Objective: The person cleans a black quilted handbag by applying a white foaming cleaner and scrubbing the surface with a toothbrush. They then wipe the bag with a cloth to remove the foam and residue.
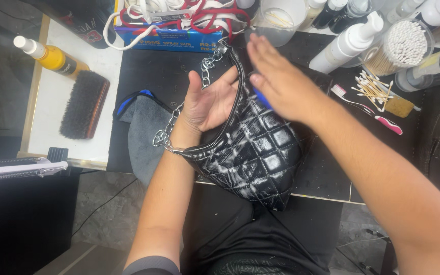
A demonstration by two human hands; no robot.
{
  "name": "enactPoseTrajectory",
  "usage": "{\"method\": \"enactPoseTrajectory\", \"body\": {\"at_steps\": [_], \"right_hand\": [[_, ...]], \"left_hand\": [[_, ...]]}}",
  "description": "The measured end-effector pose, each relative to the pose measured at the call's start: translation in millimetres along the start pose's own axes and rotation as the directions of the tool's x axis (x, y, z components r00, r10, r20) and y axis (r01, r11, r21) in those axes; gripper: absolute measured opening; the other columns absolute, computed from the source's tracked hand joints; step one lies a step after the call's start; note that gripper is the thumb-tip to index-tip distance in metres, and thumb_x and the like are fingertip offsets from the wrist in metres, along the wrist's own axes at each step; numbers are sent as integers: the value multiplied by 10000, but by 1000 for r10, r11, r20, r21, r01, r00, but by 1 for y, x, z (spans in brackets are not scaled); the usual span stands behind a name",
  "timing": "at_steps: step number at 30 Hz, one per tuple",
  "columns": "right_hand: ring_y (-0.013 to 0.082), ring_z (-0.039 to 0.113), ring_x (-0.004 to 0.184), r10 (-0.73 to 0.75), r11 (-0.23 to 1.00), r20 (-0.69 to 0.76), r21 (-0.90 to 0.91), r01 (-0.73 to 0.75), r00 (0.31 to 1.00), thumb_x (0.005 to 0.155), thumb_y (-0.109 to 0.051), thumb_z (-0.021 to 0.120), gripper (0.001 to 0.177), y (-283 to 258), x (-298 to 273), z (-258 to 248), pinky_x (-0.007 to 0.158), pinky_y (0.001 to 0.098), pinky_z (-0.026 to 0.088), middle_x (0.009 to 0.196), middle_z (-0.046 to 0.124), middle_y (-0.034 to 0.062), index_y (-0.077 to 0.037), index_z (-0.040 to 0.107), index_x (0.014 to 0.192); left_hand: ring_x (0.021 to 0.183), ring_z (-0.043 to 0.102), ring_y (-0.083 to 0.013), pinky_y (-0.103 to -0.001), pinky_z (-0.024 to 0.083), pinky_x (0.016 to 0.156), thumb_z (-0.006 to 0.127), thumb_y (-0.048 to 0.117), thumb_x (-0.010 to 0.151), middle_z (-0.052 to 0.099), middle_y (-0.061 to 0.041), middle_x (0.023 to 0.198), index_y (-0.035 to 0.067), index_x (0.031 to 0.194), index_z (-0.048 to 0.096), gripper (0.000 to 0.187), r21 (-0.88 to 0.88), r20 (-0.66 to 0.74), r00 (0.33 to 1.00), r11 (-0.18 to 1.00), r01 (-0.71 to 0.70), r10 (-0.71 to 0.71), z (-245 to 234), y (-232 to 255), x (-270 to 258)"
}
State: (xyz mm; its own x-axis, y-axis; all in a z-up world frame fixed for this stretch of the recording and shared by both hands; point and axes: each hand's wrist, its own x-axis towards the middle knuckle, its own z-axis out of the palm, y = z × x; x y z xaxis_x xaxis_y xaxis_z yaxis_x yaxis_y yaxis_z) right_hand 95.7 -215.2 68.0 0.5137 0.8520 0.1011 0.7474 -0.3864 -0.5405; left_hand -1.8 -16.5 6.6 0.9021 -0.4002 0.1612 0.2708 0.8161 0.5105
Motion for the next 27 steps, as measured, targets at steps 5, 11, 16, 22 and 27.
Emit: {"method": "enactPoseTrajectory", "body": {"at_steps": [5,11,16,22,27], "right_hand": [[373,127,1597,-47,998,5,42,47,999,1056,-144,505,633,-16,-21,8,1282,431,192,1713,145,217,28,244,1606],[333,166,1584,-6,998,37,65,4,999,1014,-128,535,608,-34,-38,6,1268,420,205,1698,205,161,-20,334,1577],[304,286,1541,-106,993,132,65,98,986,963,-86,570,568,-58,-57,13,1254,427,246,1647,342,131,-15,444,1512],[287,459,1457,-180,952,228,285,111,957,883,-36,615,498,-68,-81,2,1172,408,384,1504,563,100,-41,614,1381],[279,669,1248,-205,883,203,461,91,958,746,21,629,473,-65,-103,-14,1051,390,526,1301,724,96,-50,744,1200]], "left_hand": [[1530,391,-296,-429,450,1231,717,875,646,299,-177,1672,95,1687,75,1451,4,36,999,1000,31,-31,-8,-7,8],[1541,355,-276,-426,456,1184,696,906,618,287,-181,1662,83,1666,81,1467,121,3,998,990,66,-67,-30,-17,18],[1496,418,-286,-425,447,1214,676,914,634,339,-172,1631,83,1670,56,1465,132,-19,998,989,61,-59,-34,-17,17],[1479,437,-226,-388,429,1226,702,886,650,358,-101,1643,113,1697,25,1467,142,26,998,988,59,-64,-21,-11,16],[1430,494,-203,-361,518,1123,730,860,662,380,-101,1631,125,1704,21,1458,141,27,996,987,76,-80,-15,-5,16]]}}
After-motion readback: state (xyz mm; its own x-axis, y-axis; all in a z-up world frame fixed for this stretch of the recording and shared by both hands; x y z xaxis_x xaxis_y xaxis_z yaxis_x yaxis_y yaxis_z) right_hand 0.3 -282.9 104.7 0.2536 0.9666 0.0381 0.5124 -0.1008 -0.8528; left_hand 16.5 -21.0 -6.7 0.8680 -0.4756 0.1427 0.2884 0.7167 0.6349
